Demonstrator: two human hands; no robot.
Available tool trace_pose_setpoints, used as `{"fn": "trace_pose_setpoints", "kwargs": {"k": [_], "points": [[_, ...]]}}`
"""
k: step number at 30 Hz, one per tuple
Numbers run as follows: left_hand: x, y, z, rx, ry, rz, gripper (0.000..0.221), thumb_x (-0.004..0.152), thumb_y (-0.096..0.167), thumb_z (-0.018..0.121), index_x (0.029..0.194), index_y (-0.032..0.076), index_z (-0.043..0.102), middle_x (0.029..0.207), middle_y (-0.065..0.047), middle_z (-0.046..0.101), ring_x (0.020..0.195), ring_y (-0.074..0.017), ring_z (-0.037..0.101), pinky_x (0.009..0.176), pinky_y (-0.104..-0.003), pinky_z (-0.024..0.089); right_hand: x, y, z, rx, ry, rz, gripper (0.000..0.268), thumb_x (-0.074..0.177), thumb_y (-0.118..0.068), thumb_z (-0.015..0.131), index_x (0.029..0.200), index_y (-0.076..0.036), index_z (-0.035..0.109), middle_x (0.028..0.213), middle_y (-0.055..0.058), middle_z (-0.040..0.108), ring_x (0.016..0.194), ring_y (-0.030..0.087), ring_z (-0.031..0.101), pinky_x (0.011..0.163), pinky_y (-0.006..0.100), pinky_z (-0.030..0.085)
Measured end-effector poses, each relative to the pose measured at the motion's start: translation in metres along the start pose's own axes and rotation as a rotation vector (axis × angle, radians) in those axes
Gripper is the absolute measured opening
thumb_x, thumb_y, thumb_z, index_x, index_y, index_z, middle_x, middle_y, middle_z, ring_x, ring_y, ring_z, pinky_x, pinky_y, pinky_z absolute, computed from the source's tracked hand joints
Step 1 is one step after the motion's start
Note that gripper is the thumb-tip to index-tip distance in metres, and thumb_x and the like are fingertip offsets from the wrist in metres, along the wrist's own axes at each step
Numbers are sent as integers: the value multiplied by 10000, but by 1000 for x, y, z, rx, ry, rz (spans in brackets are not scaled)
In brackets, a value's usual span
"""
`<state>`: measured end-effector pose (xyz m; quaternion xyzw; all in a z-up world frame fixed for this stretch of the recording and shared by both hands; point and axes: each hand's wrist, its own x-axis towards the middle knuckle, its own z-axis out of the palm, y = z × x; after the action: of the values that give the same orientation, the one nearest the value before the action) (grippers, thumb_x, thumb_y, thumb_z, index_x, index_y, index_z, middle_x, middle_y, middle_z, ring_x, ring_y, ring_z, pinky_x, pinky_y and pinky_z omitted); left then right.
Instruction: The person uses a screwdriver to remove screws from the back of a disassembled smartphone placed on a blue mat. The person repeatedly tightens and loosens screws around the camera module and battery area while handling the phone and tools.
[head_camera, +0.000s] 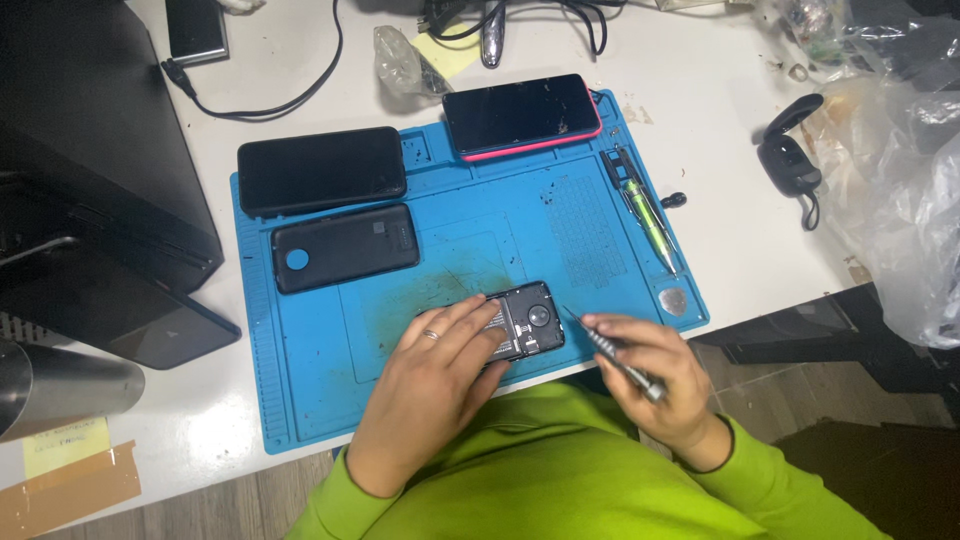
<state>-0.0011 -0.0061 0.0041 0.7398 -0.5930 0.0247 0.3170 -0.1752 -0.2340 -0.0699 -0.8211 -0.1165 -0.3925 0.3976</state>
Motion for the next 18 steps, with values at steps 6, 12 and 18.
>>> {"fn": "trace_pose_setpoints", "kwargs": {"k": [6, 12, 18], "points": [[0, 0, 3, 7, 9, -6, 268, 973, 198, 706, 1187, 42, 670, 1365, -152, 661, 1311, -356, 596, 1068, -503, 459, 12, -22, 1, 4, 1, -18, 209, 952, 24, 643, 1091, 9, 488, 1157, 285, 634, 1111, 502, 740, 979, 517, 698], [1, -1, 3, 2, 24, 18, 268, 975, 183, 701, 1197, 39, 659, 1357, -153, 658, 1306, -359, 601, 1062, -492, 458, 16, -26, 7, 5, 18, -8, 183, 963, -3, 629, 1063, -9, 476, 1108, 287, 643, 1071, 503, 753, 949, 520, 696], [-1, -2, 4, 1, -1, -11, 258, 971, 196, 701, 1176, 42, 676, 1363, -153, 663, 1323, -359, 589, 1080, -517, 454, -4, -11, 9, 230, 183, 209, 265, 936, 75, 643, 1102, -12, 456, 1183, 238, 620, 1162, 417, 695, 1084, 574, 654]]}}
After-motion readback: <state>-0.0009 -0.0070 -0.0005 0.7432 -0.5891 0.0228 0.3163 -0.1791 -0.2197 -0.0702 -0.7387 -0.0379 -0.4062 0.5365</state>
